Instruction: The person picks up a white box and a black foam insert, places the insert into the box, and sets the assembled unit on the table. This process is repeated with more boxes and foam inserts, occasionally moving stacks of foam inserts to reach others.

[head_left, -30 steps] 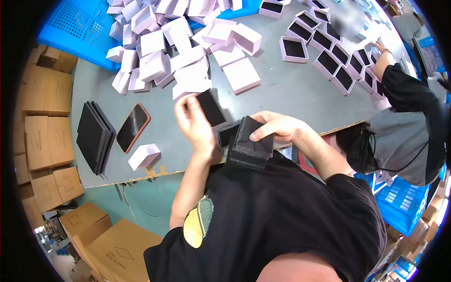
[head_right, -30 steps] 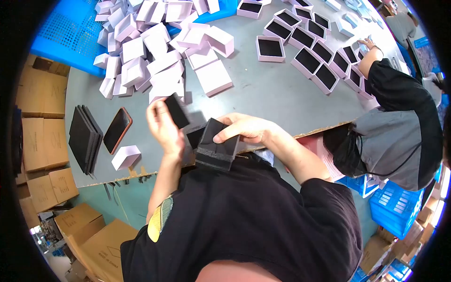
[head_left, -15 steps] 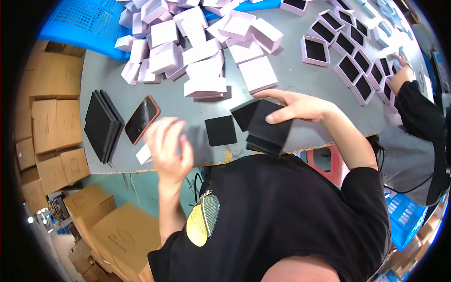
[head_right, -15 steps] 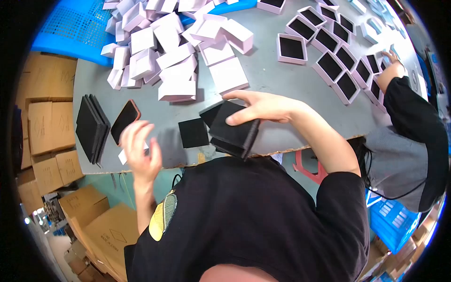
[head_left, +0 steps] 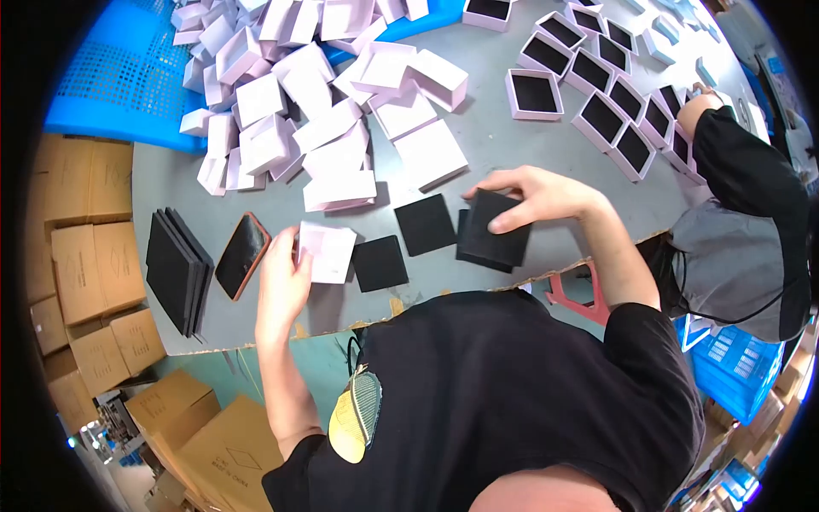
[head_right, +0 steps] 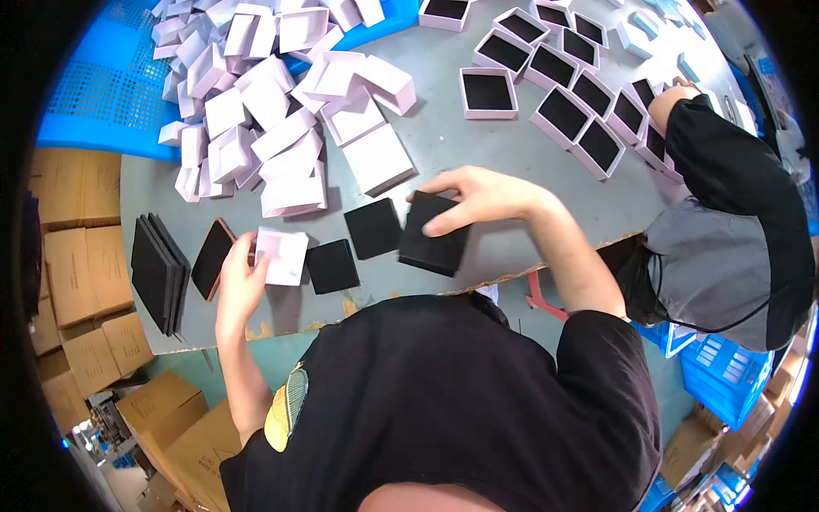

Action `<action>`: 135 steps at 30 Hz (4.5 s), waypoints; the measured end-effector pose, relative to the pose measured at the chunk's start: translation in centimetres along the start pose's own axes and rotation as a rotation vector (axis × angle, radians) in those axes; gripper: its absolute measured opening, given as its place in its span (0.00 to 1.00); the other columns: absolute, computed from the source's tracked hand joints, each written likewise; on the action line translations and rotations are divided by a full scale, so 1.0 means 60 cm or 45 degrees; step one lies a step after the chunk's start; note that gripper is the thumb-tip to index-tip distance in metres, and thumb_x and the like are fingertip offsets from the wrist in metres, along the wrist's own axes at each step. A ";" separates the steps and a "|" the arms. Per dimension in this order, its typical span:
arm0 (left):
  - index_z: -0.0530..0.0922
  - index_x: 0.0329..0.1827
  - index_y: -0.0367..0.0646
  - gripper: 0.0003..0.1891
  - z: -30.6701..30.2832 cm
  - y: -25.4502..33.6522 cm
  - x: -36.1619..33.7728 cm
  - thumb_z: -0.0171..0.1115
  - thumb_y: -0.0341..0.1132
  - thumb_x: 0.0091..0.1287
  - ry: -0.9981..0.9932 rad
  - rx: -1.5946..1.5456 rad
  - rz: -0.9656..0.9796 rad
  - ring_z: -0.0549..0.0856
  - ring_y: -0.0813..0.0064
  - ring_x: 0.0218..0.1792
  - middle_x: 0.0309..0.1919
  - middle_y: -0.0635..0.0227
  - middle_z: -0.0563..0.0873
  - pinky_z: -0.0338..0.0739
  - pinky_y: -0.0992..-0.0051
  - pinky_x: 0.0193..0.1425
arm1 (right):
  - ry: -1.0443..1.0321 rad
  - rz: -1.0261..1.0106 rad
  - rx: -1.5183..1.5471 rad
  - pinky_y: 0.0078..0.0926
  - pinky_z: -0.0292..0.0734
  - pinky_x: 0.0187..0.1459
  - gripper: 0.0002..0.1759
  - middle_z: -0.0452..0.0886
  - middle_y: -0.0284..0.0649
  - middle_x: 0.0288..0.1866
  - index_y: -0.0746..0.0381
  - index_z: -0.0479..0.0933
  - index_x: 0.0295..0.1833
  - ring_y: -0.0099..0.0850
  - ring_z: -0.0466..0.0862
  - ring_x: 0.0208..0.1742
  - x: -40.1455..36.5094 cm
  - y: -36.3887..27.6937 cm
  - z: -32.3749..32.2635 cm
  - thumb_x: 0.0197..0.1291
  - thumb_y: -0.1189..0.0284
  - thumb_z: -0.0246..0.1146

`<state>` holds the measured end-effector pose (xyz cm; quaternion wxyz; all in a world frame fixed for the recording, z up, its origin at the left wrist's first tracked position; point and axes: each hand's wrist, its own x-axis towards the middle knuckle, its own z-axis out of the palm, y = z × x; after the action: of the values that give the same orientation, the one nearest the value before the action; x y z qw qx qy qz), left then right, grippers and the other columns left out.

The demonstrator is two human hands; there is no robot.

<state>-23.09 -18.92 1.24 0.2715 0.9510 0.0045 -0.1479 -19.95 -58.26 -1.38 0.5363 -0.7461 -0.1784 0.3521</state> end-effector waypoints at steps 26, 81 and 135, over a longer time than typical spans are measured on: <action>0.79 0.56 0.39 0.18 0.062 0.356 0.382 0.57 0.27 0.61 -0.338 0.199 1.344 0.82 0.56 0.51 0.47 0.55 0.84 0.76 0.64 0.57 | 0.659 -0.142 0.157 0.25 0.75 0.48 0.11 0.84 0.35 0.37 0.64 0.82 0.35 0.28 0.81 0.41 -0.047 -0.052 0.039 0.45 0.79 0.75; 0.66 0.70 0.44 0.47 0.096 0.285 0.479 0.78 0.39 0.42 -0.101 0.260 1.041 0.82 0.51 0.56 0.59 0.48 0.79 0.76 0.59 0.61 | 0.841 -0.187 -0.642 0.34 0.71 0.47 0.13 0.81 0.37 0.36 0.61 0.84 0.39 0.38 0.78 0.43 -0.045 -0.039 0.081 0.45 0.70 0.75; 0.46 0.80 0.42 0.61 0.144 0.262 0.412 0.78 0.23 0.42 -0.427 -0.119 1.008 0.82 0.62 0.51 0.64 0.53 0.72 0.77 0.68 0.58 | 1.117 -0.112 -0.687 0.30 0.79 0.39 0.12 0.86 0.40 0.31 0.63 0.85 0.38 0.34 0.84 0.33 0.155 -0.019 -0.174 0.46 0.71 0.74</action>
<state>-0.50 -38.59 -4.68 0.3471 0.8288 -0.3982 -0.1846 -5.94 -58.93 -1.60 0.3636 -0.9270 -0.0524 -0.0755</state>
